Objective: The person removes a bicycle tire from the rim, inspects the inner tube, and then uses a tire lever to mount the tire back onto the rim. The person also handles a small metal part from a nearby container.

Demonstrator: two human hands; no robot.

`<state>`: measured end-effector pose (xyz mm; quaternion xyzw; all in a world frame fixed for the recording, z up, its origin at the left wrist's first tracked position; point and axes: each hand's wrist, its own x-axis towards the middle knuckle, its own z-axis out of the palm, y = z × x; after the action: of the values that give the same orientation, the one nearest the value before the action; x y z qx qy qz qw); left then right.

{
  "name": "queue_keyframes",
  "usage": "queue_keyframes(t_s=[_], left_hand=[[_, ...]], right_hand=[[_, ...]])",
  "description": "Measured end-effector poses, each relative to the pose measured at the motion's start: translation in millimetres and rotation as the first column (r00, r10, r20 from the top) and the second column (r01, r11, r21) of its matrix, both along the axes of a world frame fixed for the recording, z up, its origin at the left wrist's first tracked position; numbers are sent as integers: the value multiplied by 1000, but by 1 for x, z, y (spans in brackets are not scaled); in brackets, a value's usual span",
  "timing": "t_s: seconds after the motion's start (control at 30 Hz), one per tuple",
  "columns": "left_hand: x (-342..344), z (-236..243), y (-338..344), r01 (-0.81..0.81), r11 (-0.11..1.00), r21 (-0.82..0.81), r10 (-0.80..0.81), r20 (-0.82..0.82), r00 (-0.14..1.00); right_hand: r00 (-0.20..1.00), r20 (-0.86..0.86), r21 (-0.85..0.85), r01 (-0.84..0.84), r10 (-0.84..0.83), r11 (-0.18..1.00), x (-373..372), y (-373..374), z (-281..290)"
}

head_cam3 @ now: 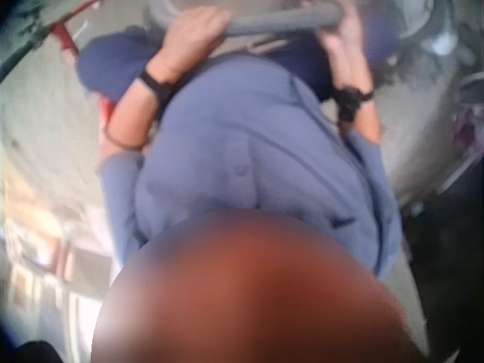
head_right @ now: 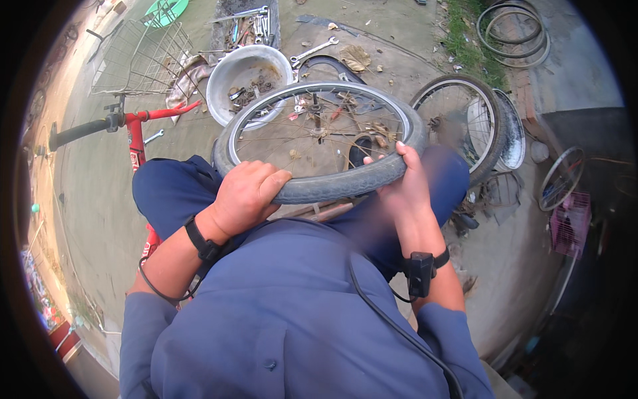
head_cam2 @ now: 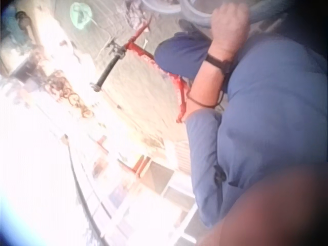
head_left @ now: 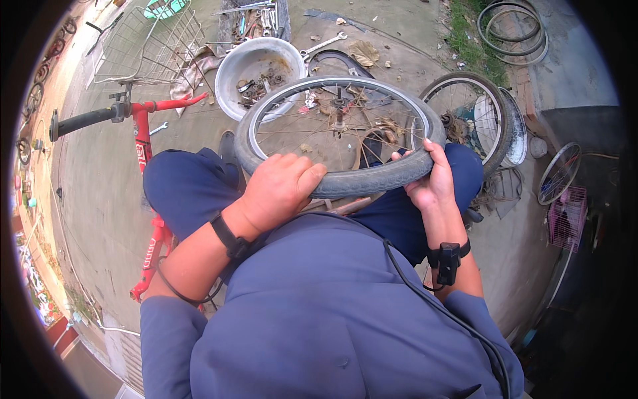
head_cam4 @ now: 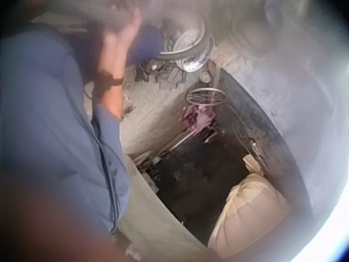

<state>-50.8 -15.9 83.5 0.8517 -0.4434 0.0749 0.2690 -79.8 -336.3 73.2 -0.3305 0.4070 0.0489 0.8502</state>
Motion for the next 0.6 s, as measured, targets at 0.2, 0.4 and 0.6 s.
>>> queue_keyframes(t_s=[0.2, 0.4, 0.6], left_hand=[[-3, -8, 5, 7, 1000, 9, -7, -91, 996], [0, -16, 9, 2, 1000, -9, -4, -203, 979], [8, -34, 13, -39, 999, 1, 38, -300, 953]], right_hand=[[999, -39, -32, -38, 37, 999, 0, 2, -7], [976, -113, -107, -200, 188, 974, 8, 8, -2], [852, -292, -140, -487, 434, 862, 18, 4, -15]])
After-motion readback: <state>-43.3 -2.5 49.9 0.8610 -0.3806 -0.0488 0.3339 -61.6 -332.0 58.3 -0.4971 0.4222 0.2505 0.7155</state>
